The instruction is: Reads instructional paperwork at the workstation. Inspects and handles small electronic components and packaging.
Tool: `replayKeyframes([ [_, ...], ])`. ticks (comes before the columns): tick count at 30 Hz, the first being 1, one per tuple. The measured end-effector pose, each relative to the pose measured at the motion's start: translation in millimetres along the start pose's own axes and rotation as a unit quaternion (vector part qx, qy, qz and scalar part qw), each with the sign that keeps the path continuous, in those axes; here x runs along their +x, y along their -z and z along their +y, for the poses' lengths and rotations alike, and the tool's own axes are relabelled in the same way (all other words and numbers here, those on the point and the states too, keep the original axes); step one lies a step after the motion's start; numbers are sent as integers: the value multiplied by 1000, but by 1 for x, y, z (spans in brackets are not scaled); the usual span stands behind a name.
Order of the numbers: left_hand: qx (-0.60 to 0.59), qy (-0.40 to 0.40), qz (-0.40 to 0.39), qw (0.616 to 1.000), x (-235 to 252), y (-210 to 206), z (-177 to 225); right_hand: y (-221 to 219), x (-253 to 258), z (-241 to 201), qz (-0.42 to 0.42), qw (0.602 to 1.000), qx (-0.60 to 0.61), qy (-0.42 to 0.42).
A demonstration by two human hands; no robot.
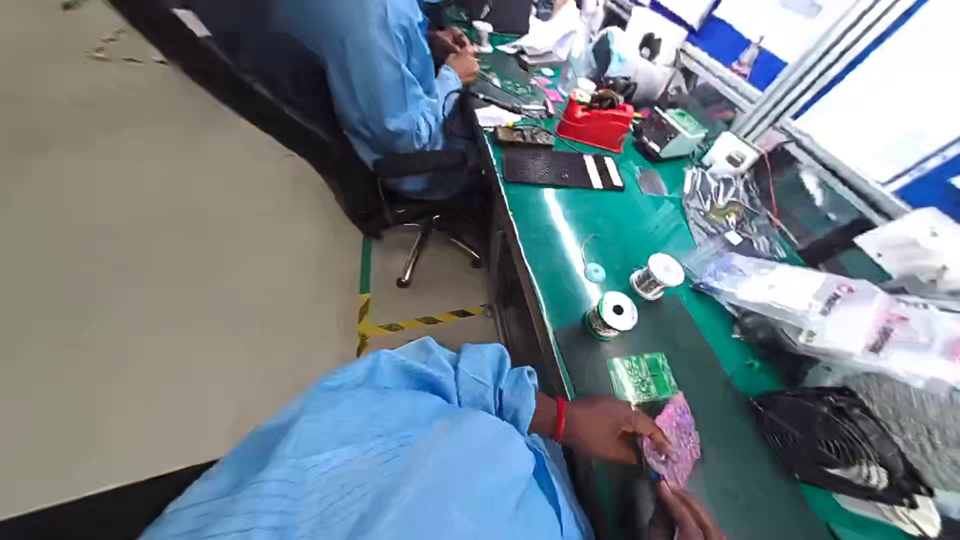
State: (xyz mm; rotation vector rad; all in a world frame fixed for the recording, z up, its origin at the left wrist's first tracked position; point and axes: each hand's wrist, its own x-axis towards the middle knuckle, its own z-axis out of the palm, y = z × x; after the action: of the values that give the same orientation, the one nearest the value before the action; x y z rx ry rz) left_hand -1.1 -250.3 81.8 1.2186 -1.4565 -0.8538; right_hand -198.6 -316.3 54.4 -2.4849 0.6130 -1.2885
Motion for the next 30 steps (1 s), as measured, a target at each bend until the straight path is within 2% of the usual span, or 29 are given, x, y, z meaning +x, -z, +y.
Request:
replayKeyframes([
  [4,86,-140,63,984,6,-1,-8,10,2,-3,25,1000,2,9],
  [8,161,-274,127,940,16,-2,-13,25,7,-7,33,998,45,-3],
  [11,143,-334,110,925,22,-2,-9,39,16,-16,26,997,77,-15],
  [16,54,-378,20,924,31,-2,9,59,30,-31,11,993,110,-31],
  [20,69,-402,20,913,34,-3,10,60,31,-35,-11,990,106,-86],
  [22,87,-409,23,908,34,-3,9,57,32,-35,-53,992,58,-97],
  [24,105,-417,18,903,34,-3,9,51,33,-35,-71,995,1,-77],
  [30,116,-418,42,900,26,4,-3,38,39,-25,-24,996,-84,0],
])
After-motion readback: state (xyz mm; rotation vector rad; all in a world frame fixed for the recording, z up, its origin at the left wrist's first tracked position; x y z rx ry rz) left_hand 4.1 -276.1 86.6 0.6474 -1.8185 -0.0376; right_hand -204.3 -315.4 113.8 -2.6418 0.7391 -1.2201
